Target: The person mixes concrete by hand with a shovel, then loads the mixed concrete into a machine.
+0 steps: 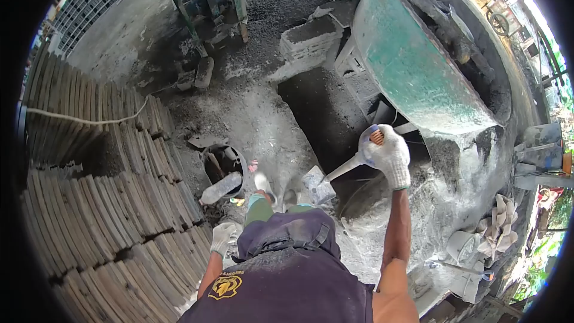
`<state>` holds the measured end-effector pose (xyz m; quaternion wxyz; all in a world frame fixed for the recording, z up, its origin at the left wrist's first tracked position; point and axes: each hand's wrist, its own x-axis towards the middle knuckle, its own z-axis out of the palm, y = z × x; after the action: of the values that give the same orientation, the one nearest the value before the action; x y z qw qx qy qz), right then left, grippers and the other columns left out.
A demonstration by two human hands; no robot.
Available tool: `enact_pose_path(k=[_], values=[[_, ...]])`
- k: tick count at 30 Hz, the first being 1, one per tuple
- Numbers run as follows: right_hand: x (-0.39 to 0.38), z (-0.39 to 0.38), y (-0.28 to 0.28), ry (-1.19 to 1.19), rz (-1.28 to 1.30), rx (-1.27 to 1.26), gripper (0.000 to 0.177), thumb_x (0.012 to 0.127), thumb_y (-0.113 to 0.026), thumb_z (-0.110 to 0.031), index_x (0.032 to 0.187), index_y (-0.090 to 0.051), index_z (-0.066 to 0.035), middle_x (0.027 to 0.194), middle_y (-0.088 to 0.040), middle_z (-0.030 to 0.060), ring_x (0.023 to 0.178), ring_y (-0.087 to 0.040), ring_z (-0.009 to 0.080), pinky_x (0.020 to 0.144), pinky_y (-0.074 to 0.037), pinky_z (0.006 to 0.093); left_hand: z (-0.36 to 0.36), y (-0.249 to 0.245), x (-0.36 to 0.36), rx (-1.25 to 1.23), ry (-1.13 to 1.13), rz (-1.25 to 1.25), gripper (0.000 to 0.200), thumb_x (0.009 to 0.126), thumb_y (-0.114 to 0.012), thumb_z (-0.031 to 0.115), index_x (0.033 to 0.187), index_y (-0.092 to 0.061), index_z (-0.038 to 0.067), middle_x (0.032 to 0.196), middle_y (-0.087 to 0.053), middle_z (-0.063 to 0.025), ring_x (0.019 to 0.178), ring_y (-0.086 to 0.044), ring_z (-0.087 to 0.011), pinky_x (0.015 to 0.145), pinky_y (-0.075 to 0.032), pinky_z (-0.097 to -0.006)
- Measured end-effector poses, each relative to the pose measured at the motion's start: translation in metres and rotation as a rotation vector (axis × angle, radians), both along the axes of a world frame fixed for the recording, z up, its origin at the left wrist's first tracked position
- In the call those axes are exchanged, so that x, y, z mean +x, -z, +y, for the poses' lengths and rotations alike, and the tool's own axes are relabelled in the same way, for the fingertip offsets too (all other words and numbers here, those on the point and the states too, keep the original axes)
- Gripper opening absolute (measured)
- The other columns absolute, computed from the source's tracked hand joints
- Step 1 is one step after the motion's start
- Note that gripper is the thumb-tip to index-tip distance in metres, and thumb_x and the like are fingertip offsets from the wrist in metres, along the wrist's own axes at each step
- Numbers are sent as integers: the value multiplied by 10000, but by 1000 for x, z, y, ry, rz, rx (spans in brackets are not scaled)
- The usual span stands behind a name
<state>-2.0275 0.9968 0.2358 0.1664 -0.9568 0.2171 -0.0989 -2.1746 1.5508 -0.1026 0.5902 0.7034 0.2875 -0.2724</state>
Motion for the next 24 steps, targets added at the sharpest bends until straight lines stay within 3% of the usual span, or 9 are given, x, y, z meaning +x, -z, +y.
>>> enact_pose_path(k=[2,3,8,9,11,15,19,21,24], values=[[32,-5,-5,-63,-45,5,367,785,-746,-313,1091,-710,-114,877,-744,187,821,-737,391,743,-582,460,10,-1,29,-199,-102,131,89,865,-734,96,884,-751,11,803,-722,-19,709,-651,-107,620,-517,-275],[43,-1,-10,-61,-45,7,383,784,-746,-309,1109,-706,-110,883,-745,187,828,-737,390,745,-580,457,11,-2,53,-207,-64,149,64,897,-675,75,840,-654,97,677,-565,16,529,-550,-93,442,-413,-253],[88,13,-27,55,-51,-10,450,767,-814,-326,1139,-711,-96,971,-754,175,907,-748,343,795,-576,419,36,89,199,-197,195,-54,85,888,-674,84,807,-657,99,699,-593,13,511,-498,-77,435,-374,-273],[96,14,-34,78,-99,11,457,761,-825,-312,1146,-712,-94,966,-756,166,902,-752,322,798,-577,407,8,48,235,-10,158,-187,76,890,-682,93,815,-674,90,712,-611,7,526,-509,-78,451,-391,-283],[116,13,-44,118,-196,53,473,748,-846,-283,1161,-714,-92,956,-760,147,892,-760,281,805,-578,385,-16,7,323,-30,311,-43,161,829,-700,141,910,-742,9,799,-714,-39,702,-616,-112,611,-495,-319],[165,21,-74,162,-249,73,455,776,-845,-192,1189,-709,-60,986,-760,133,873,-740,198,829,-566,339,-121,-56,447,117,618,-496,277,854,-711,215,1014,-749,-8,956,-764,-145,883,-720,-220,816,-554,-348],[208,21,-97,115,-314,33,465,774,-839,-131,1204,-703,-18,1025,-758,119,911,-719,173,859,-557,336,-265,-91,518,-7,884,-609,458,847,-724,266,1227,-688,13,1217,-716,-182,1109,-692,-313,984,-532,-394],[230,23,-116,119,-331,68,462,772,-788,-33,1224,-697,6,1057,-753,114,974,-704,179,902,-540,331,-334,-103,534,78,975,-885,623,817,-759,275,1353,-591,7,1366,-633,-186,1238,-619,-333,1080,-480,-416],[258,16,-136,35,-295,-33,509,747,-839,-55,1233,-699,7,1074,-753,126,1004,-711,213,923,-542,359,-410,-128,561,100,985,-1082,770,760,-812,251,1422,-508,2,1388,-596,-182,1296,-568,-343,1125,-444,-438]])
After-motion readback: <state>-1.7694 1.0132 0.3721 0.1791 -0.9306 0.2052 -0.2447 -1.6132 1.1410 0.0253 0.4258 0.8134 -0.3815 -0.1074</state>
